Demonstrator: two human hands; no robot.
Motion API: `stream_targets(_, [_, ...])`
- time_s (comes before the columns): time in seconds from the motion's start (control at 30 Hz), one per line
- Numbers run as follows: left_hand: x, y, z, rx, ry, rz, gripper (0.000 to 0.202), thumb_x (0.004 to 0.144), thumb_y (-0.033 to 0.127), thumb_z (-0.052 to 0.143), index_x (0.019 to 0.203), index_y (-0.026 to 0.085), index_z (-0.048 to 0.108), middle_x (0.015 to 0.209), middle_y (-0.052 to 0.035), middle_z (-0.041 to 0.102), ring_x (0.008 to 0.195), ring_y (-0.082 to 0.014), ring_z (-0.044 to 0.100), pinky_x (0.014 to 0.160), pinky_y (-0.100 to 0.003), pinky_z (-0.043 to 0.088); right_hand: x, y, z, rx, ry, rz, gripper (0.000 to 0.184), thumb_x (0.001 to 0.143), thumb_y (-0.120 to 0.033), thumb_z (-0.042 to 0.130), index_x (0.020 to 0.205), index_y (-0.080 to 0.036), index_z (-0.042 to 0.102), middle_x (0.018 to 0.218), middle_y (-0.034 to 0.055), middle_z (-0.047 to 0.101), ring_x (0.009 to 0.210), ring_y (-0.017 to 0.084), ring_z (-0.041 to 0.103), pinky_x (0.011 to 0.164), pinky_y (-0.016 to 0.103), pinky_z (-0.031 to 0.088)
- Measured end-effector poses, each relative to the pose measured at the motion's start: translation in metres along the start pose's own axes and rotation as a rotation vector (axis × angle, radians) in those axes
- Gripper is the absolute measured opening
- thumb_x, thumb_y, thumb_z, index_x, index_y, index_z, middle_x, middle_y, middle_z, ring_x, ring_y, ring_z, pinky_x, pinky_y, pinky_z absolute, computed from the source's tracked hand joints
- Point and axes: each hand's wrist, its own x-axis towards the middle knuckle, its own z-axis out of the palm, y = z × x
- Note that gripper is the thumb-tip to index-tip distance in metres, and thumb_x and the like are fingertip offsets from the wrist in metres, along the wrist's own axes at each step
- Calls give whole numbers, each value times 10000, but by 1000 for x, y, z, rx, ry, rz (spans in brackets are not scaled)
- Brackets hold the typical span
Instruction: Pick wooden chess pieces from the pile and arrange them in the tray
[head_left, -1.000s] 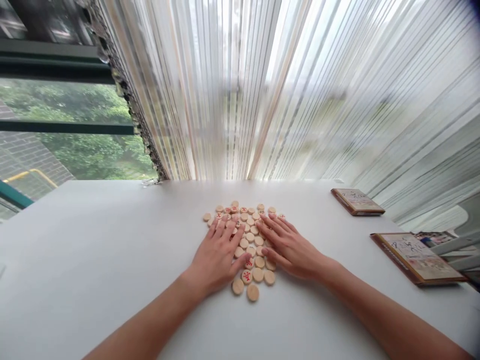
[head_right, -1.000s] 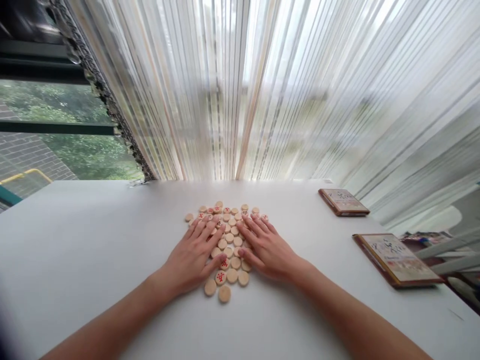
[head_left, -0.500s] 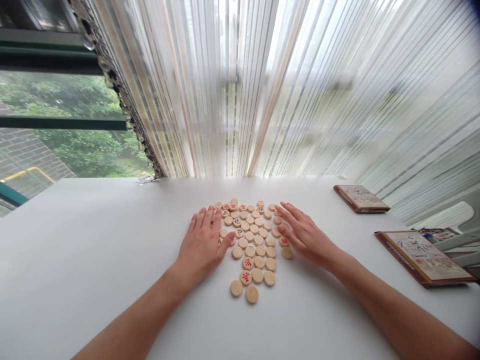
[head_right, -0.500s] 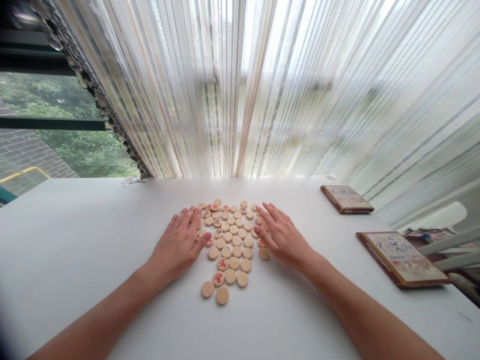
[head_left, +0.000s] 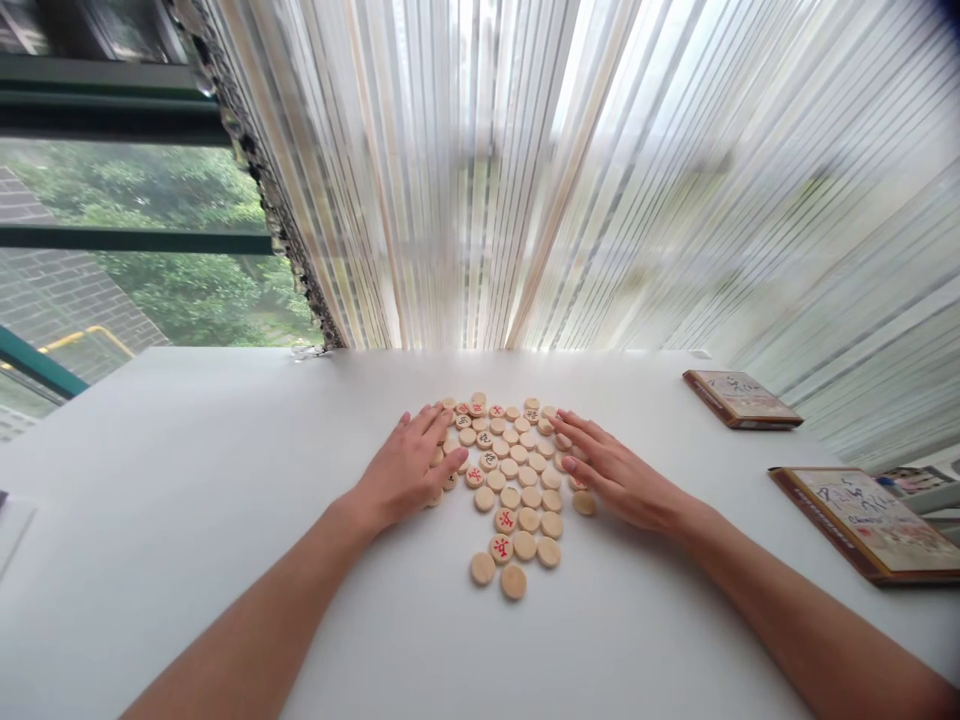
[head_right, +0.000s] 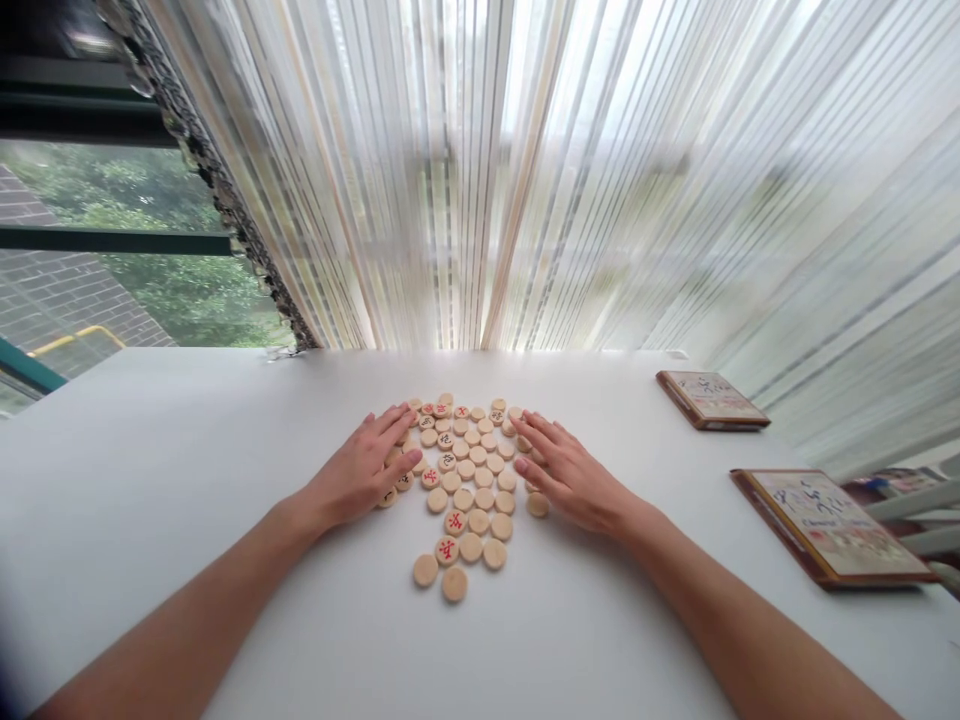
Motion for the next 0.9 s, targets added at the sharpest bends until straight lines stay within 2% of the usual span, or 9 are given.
stream_targets(0.13, [-2, 3, 0, -4, 37, -3, 650, 1097, 542, 308, 1585, 149, 480, 1700, -148, 413, 1596, -299, 352, 1316, -524, 261, -1, -4, 1, 21, -35, -7, 732, 1077, -663, 329, 1669, -234, 361, 1771, 100, 253, 1646, 316, 190, 1333, 575, 186])
stream_targets(0.23, [-1, 4, -3, 17, 86, -27, 639, 1108, 512, 286, 1564, 120, 502, 1685, -179, 426, 1577, -303, 383, 1290, -498, 328, -1, 0, 1, 6, 21, 0, 718, 1078, -662, 317, 1657, -241, 382, 1761, 112, 279, 1618, 317, 283, 1302, 544, 301])
stream_targets(0.3, [1, 8, -5, 41, 112, -25, 631, 1103, 497, 317, 1562, 103, 496, 1683, -199, 418, 1570, -329, 384, 1279, -516, 340, 0, 2, 1, -23, 74, 1, 704, 1085, -648, 304, 1658, -246, 377, 1749, 122, 305, 1598, 316, 334, 1278, 526, 356])
stream_targets(0.43, [9, 27, -7, 94, 110, 64, 628, 1077, 474, 413, 1577, 98, 470, 1686, -217, 404, 1592, -376, 328, 1295, -580, 276, 6, -7, -1, -94, 107, -15, 696, 1087, -636, 316, 1670, -258, 352, 1743, 136, 317, 1620, 361, 263, 1275, 611, 318])
stream_targets(0.57, [23, 47, -2, 133, 47, 204, 657, 1055, 510, 444, 1603, 149, 439, 1695, -149, 422, 1604, -317, 324, 1315, -508, 245, 23, -30, 0, -147, 51, -106, 694, 1082, -639, 354, 1677, -281, 343, 1738, 106, 338, 1630, 358, 231, 1294, 632, 257])
stream_targets(0.67, [33, 49, 3, 170, 32, 179, 637, 1080, 481, 367, 1574, 90, 461, 1664, -189, 456, 1571, -335, 380, 1293, -525, 260, 44, -41, 5, -180, -4, -174, 718, 1078, -655, 353, 1677, -260, 346, 1738, 111, 327, 1628, 356, 231, 1293, 621, 272])
stream_targets(0.8, [36, 42, 6, 210, 16, 113, 722, 1085, 553, 303, 1601, 57, 395, 1676, -203, 430, 1566, -336, 376, 1281, -488, 272, 68, -28, 25, -214, 24, -201, 740, 1080, -643, 318, 1665, -193, 374, 1715, 146, 364, 1616, 371, 261, 1275, 629, 321])
stream_targets(0.9, [33, 37, 7, 225, 7, 62, 778, 1076, 587, 283, 1603, 23, 376, 1699, -213, 381, 1585, -348, 325, 1302, -471, 224, 75, -3, 44, -233, 71, -269, 664, 1083, -601, 308, 1664, -285, 375, 1696, 89, 417, 1596, 369, 314, 1265, 691, 300])
